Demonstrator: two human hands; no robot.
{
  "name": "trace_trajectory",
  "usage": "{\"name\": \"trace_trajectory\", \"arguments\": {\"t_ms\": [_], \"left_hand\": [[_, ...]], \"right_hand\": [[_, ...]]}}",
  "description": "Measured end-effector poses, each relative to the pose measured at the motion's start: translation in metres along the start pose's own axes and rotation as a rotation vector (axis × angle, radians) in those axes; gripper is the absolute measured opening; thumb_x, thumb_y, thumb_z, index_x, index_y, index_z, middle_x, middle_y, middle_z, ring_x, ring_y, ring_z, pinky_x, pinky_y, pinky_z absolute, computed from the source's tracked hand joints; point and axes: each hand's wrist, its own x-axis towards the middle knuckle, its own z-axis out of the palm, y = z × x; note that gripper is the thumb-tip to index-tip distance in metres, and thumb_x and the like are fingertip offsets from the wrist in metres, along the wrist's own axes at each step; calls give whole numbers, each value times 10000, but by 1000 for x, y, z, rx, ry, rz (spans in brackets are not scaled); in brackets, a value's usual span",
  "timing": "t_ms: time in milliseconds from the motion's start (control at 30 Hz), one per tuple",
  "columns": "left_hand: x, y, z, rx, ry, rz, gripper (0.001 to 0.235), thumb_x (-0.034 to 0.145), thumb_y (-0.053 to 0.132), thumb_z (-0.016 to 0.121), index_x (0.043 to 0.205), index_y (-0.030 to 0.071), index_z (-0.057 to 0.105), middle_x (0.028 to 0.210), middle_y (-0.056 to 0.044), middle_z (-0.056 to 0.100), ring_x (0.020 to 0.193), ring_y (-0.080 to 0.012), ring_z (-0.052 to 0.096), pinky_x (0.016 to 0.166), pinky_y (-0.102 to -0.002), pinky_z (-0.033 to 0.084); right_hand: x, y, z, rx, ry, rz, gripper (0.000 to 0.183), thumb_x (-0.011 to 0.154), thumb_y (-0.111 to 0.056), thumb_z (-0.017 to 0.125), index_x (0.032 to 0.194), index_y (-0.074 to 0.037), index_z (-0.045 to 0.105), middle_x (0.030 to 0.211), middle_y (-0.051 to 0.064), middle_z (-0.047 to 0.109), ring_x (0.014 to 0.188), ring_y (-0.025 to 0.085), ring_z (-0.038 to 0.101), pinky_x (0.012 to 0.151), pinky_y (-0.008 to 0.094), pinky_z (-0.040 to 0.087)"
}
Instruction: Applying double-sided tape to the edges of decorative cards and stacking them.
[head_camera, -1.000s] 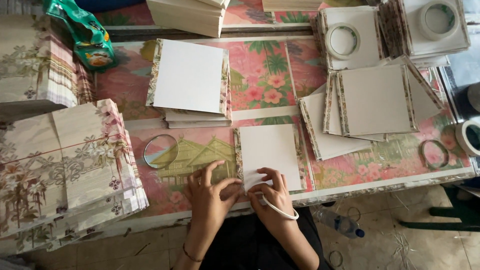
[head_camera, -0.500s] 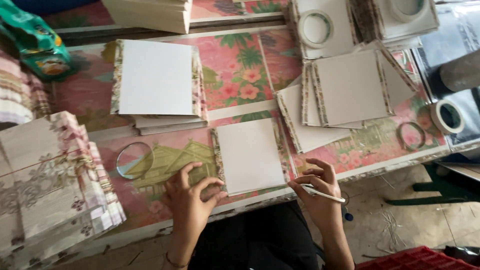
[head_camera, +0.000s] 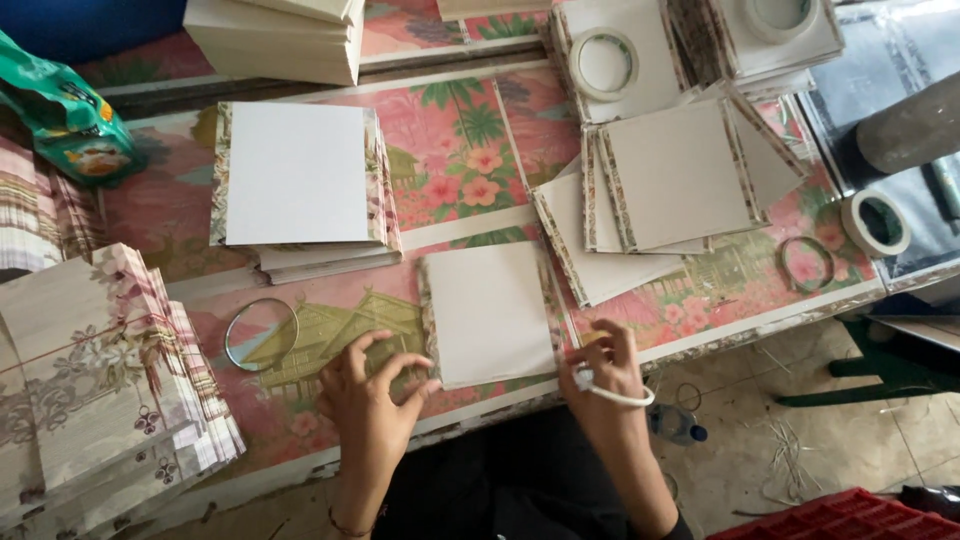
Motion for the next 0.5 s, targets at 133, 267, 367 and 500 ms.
{"name": "trace_trajectory", "arguments": {"t_ms": [133, 267, 367, 500], "left_hand": [[2, 18, 8, -7, 140, -74, 294, 775, 395, 922, 1032, 393, 779, 1472, 40, 580, 1316, -363, 474, 904, -573, 470], [-21, 42, 26, 73, 160, 76, 446, 745, 539, 886, 1142, 406, 732, 1508, 11, 545, 1248, -383, 528, 900, -604, 451], [-31, 48, 20, 37, 95, 136, 281, 842, 540, 800, 1101, 440, 760, 1496, 124, 593, 1166, -352, 534, 882, -586, 438], [-13, 30, 4, -21, 94, 219, 124, 907, 459, 762, 979, 366, 799, 1311, 231, 713, 1184, -220, 566, 950, -517, 375]], "right_hand": [[-17, -14, 7, 40, -56, -116, 65, 862, -91, 713, 845, -29, 705, 1229, 169, 597, 1101, 336, 607, 980, 449, 516], [-26, -46, 9, 108, -228, -192, 53, 837, -107, 743, 867, -71, 719, 1178, 128, 619, 1074, 316, 642, 946, 429, 546], [-23, -75, 13, 243, -165, -287, 77, 911, -79, 749, 934, -49, 682, 1228, 170, 609, 1056, 325, 665, 960, 432, 549], [-28, -88, 20, 287, -207, -304, 577, 993, -228, 795, 1526, -133, 595, 1588, 206, 426, 1111, 249, 717, 942, 412, 640]]}}
